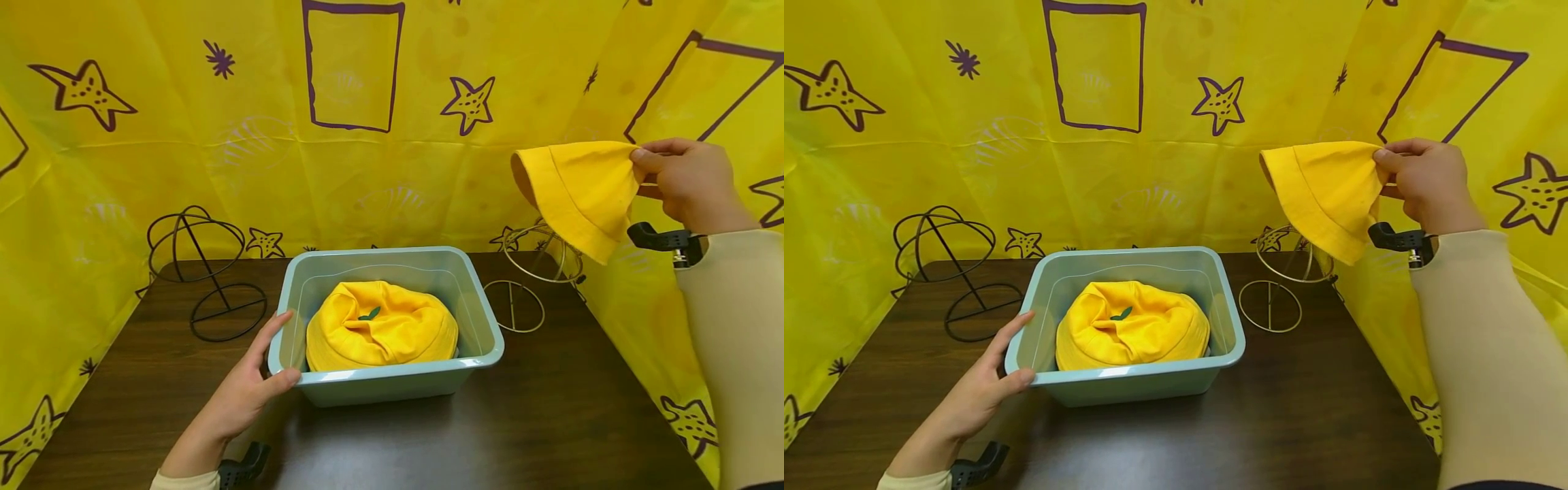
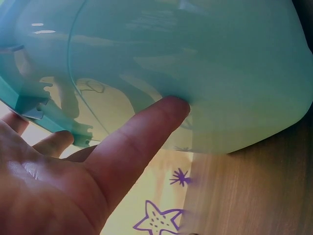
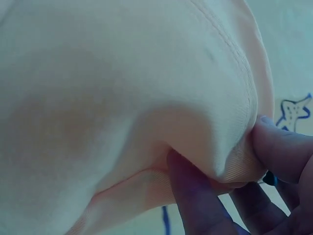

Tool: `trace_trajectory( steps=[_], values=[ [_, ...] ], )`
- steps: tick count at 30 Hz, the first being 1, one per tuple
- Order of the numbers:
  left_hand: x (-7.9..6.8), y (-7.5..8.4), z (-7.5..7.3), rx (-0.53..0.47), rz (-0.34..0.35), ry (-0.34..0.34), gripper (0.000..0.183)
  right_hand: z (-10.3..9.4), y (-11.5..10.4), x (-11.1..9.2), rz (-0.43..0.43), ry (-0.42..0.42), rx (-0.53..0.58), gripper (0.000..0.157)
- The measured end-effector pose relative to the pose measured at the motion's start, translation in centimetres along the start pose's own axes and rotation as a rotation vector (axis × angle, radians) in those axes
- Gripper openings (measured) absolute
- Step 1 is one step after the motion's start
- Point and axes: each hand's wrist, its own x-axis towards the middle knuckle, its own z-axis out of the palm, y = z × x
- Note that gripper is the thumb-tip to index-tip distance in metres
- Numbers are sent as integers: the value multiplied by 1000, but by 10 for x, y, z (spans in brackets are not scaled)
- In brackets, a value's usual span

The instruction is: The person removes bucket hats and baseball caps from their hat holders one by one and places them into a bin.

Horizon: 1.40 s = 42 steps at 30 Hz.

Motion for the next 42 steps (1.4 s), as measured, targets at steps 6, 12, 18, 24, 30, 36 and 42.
trace_trajectory(
  steps=[6,12,18,24,30,36,42],
  values=[
    [0,1,1,-6,-2,-4,79,-11,-17,-4,-19,76,101,31],
    [-1,2,1,31,-7,5,79,-14,-44,-10,-71,105,202,31],
    [-1,2,0,25,-5,2,78,1,-76,-21,-129,124,180,40],
    [-2,2,0,74,-12,11,79,17,-102,-36,-235,26,171,44],
    [-3,4,0,106,-25,15,79,43,-123,-55,-327,-21,113,40],
    [-3,6,1,125,-49,20,80,71,-137,-71,-355,-77,29,46],
    [-3,8,0,160,-61,27,81,105,-148,-96,-306,-160,-117,53]
  ],
)
